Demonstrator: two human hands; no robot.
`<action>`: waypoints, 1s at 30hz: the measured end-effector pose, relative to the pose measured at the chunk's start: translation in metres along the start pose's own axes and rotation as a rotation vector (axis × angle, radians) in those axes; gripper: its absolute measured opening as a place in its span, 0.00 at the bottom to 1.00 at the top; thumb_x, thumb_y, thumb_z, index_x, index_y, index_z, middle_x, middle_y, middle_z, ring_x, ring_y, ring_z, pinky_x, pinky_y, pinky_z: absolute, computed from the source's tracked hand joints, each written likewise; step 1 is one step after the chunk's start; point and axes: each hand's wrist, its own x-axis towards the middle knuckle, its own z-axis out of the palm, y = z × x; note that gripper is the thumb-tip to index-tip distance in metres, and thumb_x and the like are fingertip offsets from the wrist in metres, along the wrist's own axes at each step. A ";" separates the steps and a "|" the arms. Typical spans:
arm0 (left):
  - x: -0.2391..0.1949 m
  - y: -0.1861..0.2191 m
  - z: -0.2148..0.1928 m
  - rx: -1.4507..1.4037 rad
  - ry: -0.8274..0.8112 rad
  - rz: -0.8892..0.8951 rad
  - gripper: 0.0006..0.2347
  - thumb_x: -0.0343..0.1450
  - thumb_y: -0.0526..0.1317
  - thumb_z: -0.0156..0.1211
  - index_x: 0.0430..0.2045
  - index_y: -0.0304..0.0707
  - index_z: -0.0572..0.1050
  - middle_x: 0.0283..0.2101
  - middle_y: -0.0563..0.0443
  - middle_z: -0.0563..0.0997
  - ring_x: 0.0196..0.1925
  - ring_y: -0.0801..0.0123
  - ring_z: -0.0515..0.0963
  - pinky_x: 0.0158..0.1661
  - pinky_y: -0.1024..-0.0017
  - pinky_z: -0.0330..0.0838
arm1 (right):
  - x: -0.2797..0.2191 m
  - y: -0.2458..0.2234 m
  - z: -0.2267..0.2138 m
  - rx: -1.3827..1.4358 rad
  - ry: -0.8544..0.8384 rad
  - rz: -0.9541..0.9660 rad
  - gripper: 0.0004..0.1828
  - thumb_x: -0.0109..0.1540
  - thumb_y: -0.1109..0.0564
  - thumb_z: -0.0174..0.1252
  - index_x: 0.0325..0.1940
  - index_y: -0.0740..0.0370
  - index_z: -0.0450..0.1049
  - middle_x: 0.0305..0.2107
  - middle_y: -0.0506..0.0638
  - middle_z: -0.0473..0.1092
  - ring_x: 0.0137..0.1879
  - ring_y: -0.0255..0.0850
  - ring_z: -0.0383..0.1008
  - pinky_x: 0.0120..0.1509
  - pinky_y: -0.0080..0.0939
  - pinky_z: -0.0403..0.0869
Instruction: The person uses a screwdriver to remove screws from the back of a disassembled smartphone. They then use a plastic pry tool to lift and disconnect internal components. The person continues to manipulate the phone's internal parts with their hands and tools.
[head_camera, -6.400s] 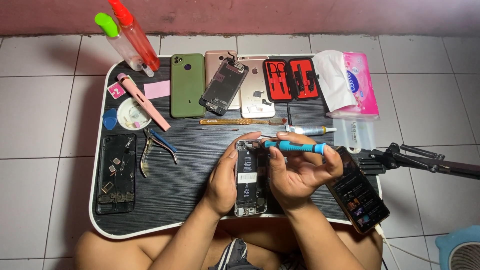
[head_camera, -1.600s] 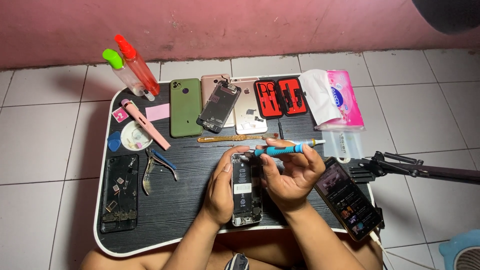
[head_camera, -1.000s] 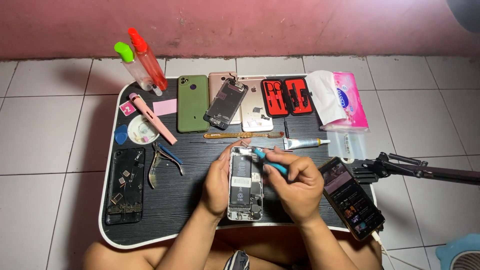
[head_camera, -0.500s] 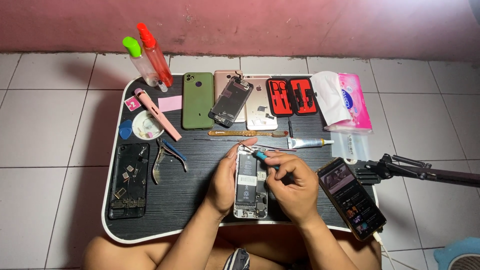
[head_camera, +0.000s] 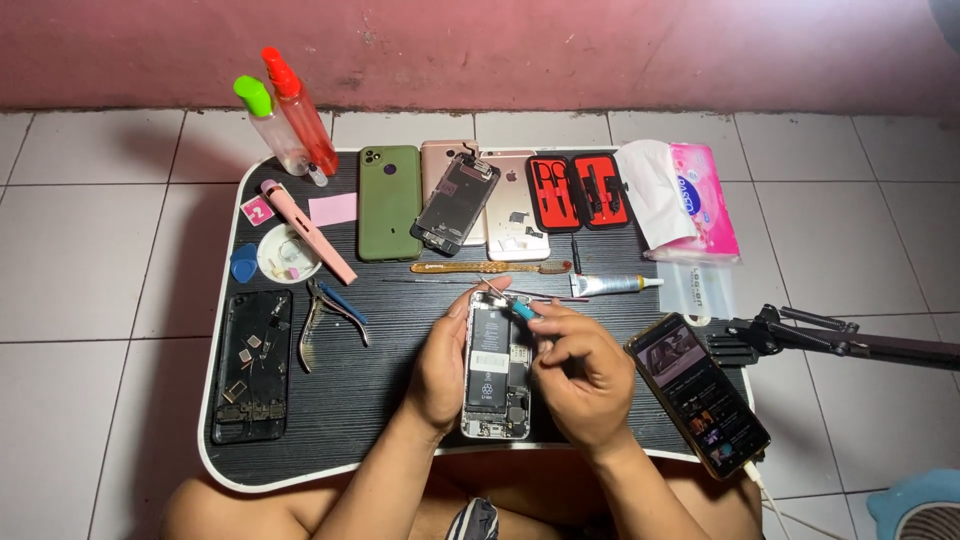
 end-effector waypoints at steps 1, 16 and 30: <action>0.000 0.000 -0.001 0.000 0.001 0.003 0.27 0.72 0.48 0.37 0.63 0.32 0.68 0.53 0.31 0.80 0.55 0.49 0.80 0.54 0.56 0.74 | 0.002 -0.001 0.000 0.002 -0.001 -0.002 0.07 0.57 0.70 0.59 0.32 0.60 0.71 0.40 0.59 0.77 0.55 0.55 0.81 0.70 0.58 0.77; 0.001 -0.004 0.002 0.252 -0.075 0.227 0.25 0.75 0.46 0.35 0.62 0.26 0.69 0.42 0.27 0.80 0.44 0.52 0.81 0.42 0.64 0.84 | 0.013 -0.008 0.006 -0.009 0.085 -0.043 0.13 0.56 0.73 0.63 0.21 0.62 0.71 0.32 0.58 0.81 0.49 0.61 0.83 0.57 0.58 0.79; -0.026 0.052 0.017 1.315 0.213 -0.043 0.25 0.65 0.41 0.65 0.60 0.43 0.74 0.43 0.29 0.84 0.54 0.41 0.82 0.51 0.54 0.77 | -0.007 -0.025 -0.017 -0.056 0.203 0.409 0.04 0.69 0.62 0.54 0.45 0.67 0.68 0.46 0.63 0.80 0.44 0.40 0.81 0.48 0.38 0.81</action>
